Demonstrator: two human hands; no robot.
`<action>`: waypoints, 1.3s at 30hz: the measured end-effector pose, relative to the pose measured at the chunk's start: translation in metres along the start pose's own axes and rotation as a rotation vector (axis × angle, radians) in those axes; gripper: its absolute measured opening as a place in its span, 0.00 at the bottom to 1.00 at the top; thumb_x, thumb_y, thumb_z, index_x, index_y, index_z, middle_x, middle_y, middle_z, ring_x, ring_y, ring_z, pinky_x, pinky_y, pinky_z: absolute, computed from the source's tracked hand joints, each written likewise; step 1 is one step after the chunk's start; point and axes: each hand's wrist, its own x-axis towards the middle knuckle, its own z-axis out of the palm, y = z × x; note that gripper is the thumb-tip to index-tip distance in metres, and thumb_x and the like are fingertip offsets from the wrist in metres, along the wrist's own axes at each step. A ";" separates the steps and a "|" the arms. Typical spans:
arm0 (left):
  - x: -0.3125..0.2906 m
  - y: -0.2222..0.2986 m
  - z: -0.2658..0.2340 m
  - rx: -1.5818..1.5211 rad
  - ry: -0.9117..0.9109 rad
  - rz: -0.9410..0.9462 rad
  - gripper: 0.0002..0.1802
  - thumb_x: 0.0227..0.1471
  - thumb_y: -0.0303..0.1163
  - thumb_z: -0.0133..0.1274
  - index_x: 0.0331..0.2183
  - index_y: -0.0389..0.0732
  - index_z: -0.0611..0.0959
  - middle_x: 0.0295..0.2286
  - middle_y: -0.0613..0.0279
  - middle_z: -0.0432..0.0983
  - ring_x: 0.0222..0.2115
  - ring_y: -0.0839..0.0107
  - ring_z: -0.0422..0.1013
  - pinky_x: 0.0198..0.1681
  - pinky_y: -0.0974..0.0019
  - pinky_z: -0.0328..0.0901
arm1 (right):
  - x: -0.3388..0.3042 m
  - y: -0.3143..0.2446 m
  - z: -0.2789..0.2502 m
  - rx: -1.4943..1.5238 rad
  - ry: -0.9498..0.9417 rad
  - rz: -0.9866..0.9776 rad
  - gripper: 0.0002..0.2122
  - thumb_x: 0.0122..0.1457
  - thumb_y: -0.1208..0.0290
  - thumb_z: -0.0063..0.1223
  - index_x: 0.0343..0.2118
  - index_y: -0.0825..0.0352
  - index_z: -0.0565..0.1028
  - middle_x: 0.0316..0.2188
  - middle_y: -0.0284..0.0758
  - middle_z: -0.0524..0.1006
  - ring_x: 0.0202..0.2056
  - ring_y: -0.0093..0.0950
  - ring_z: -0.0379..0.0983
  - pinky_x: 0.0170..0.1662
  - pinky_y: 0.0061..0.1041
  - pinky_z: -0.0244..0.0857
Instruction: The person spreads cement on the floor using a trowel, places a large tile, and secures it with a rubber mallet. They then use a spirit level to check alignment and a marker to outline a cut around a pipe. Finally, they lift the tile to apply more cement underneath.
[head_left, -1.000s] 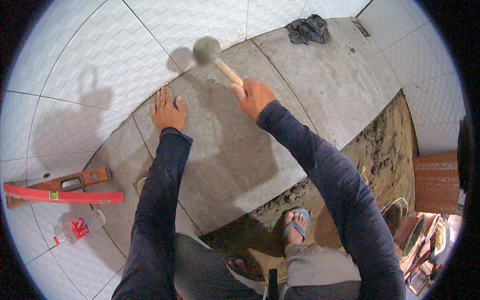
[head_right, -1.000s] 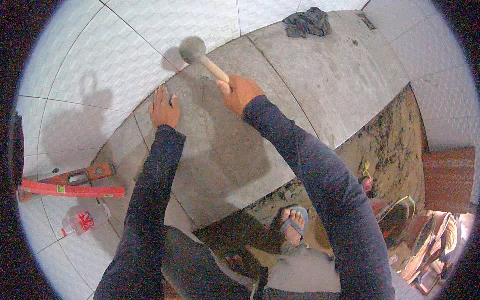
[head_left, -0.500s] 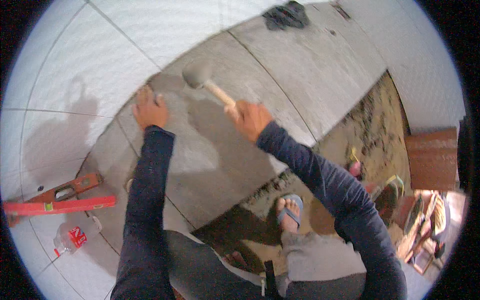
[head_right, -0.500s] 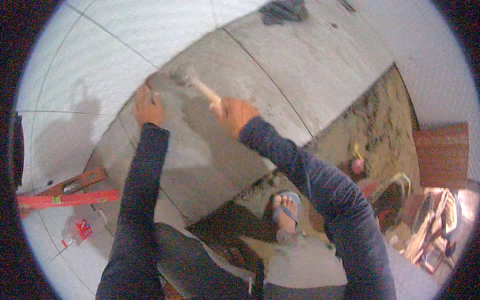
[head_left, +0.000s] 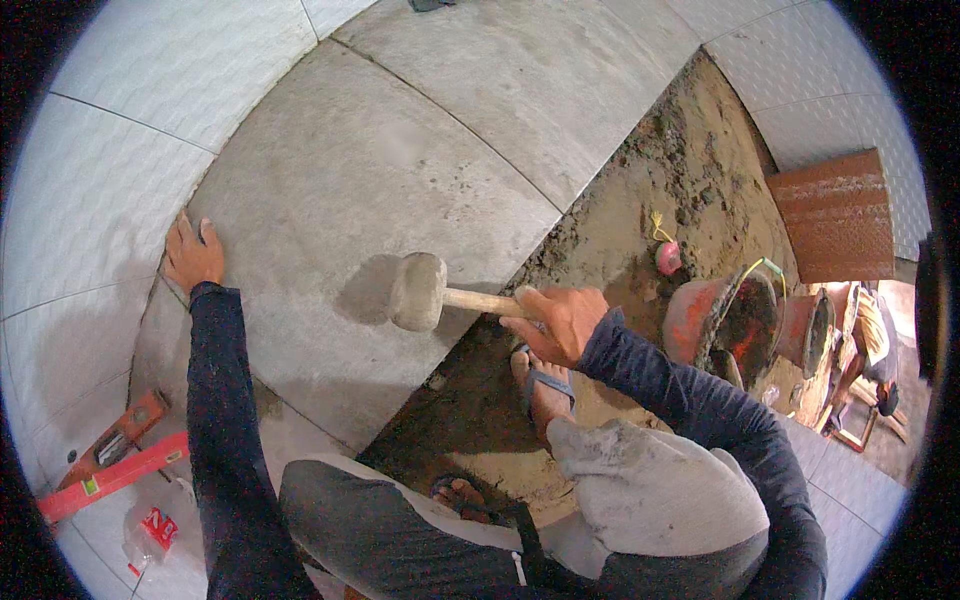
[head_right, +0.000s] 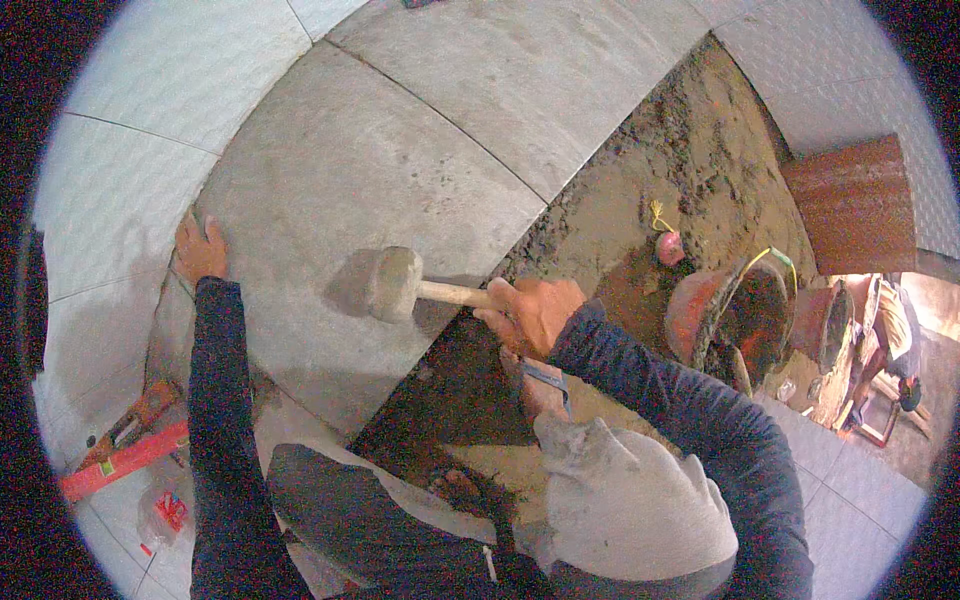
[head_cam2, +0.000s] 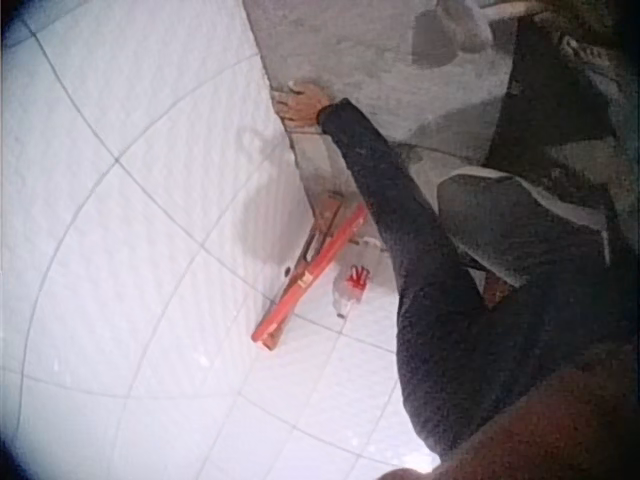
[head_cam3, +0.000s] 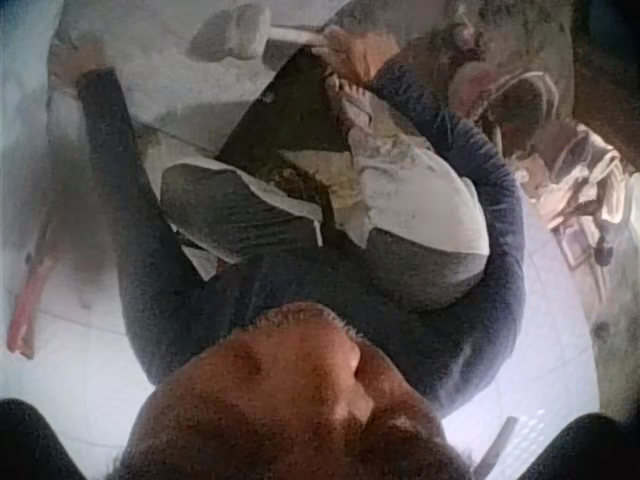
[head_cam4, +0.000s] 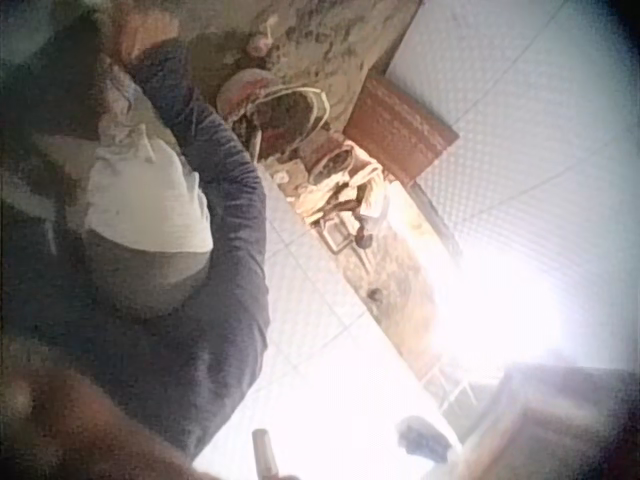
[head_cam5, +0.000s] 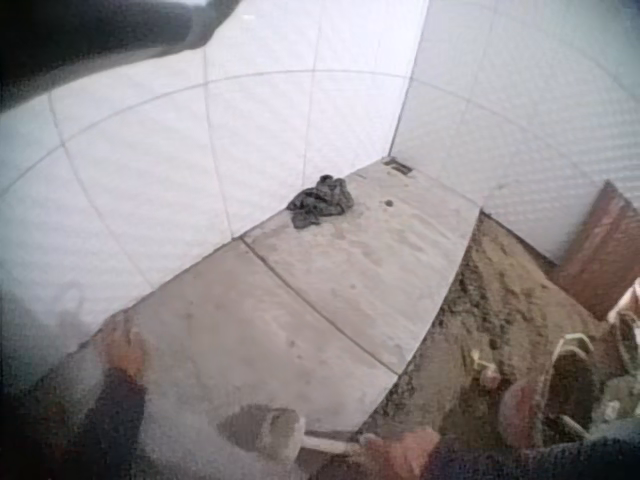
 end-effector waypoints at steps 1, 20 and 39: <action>0.001 0.002 0.002 -0.003 0.000 0.000 0.32 0.58 0.54 0.44 0.60 0.51 0.69 0.58 0.60 0.64 0.60 0.64 0.58 0.60 0.49 0.51 | -0.003 0.002 -0.001 0.010 0.002 -0.020 0.14 0.56 0.56 0.58 0.29 0.63 0.73 0.18 0.40 0.75 0.21 0.44 0.74 0.21 0.40 0.65; 0.009 -0.001 0.007 0.059 -0.042 -0.052 0.35 0.56 0.57 0.45 0.60 0.50 0.68 0.58 0.59 0.63 0.61 0.62 0.57 0.59 0.46 0.51 | -0.049 0.034 -0.014 -0.121 -0.120 -0.134 0.17 0.56 0.55 0.57 0.42 0.62 0.77 0.17 0.39 0.74 0.18 0.40 0.73 0.20 0.39 0.67; -0.132 0.328 -0.115 -0.543 -0.127 1.170 0.31 0.60 0.45 0.43 0.62 0.47 0.64 0.62 0.67 0.57 0.64 0.69 0.51 0.65 0.40 0.43 | -0.154 0.056 0.045 0.176 0.192 0.496 0.15 0.55 0.56 0.59 0.34 0.65 0.78 0.20 0.43 0.76 0.22 0.43 0.76 0.26 0.38 0.68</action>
